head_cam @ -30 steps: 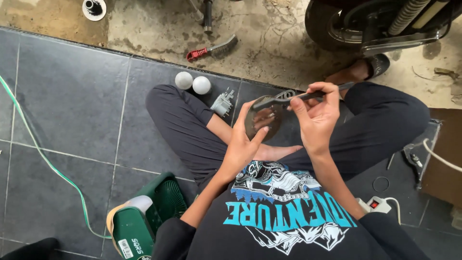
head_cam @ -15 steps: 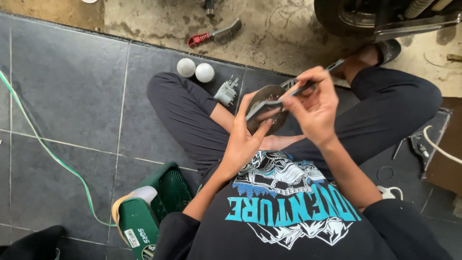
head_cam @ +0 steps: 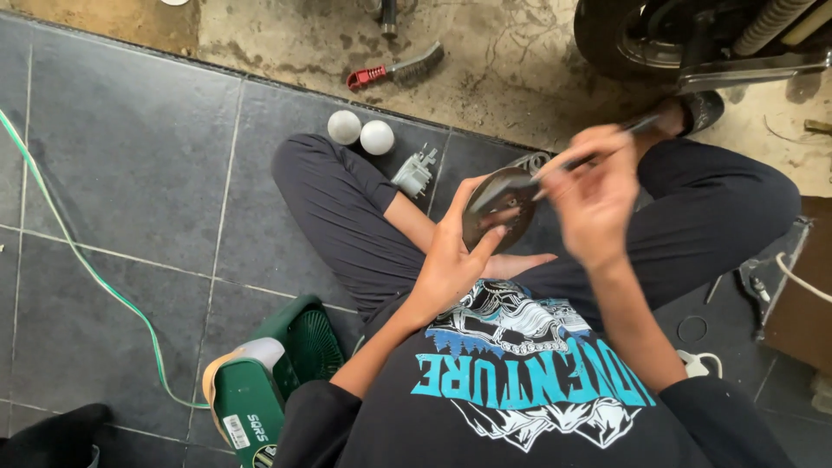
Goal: Cleaning debris from the ventilation holes of a motorcycle brake disc using a small metal tool
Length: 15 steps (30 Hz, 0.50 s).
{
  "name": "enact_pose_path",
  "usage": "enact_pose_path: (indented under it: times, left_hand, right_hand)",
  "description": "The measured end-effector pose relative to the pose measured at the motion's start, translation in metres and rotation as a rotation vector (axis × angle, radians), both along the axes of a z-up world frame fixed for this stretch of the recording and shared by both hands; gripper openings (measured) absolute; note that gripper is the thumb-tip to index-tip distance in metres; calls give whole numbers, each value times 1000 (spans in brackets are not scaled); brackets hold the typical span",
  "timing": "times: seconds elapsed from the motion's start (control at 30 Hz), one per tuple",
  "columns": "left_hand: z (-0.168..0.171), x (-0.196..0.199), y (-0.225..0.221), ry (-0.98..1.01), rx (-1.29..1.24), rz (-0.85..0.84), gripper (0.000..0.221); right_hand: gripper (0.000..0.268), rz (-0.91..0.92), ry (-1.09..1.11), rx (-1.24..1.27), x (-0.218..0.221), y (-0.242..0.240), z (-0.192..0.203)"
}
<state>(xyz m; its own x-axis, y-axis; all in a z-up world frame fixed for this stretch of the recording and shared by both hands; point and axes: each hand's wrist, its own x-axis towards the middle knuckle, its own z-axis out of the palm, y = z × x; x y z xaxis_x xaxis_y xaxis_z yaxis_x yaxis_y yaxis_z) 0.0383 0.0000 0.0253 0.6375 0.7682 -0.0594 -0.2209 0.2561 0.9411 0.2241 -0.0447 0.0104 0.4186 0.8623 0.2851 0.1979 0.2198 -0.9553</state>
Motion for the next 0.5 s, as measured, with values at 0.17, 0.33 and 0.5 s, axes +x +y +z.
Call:
enact_pose_path:
  times: [0.17,0.33,0.5]
  left_hand:
    - [6,-2,4,53,35,10,53]
    - [1,-3,6,78,29,1,55]
    - [5,-1,6,99,30,13,52]
  right_hand:
    - [28,21,42,-49,-1,3,-4]
    - [26,63,138,-16,-12,0,-18]
    - [25,18,15,-32,6,8,-4]
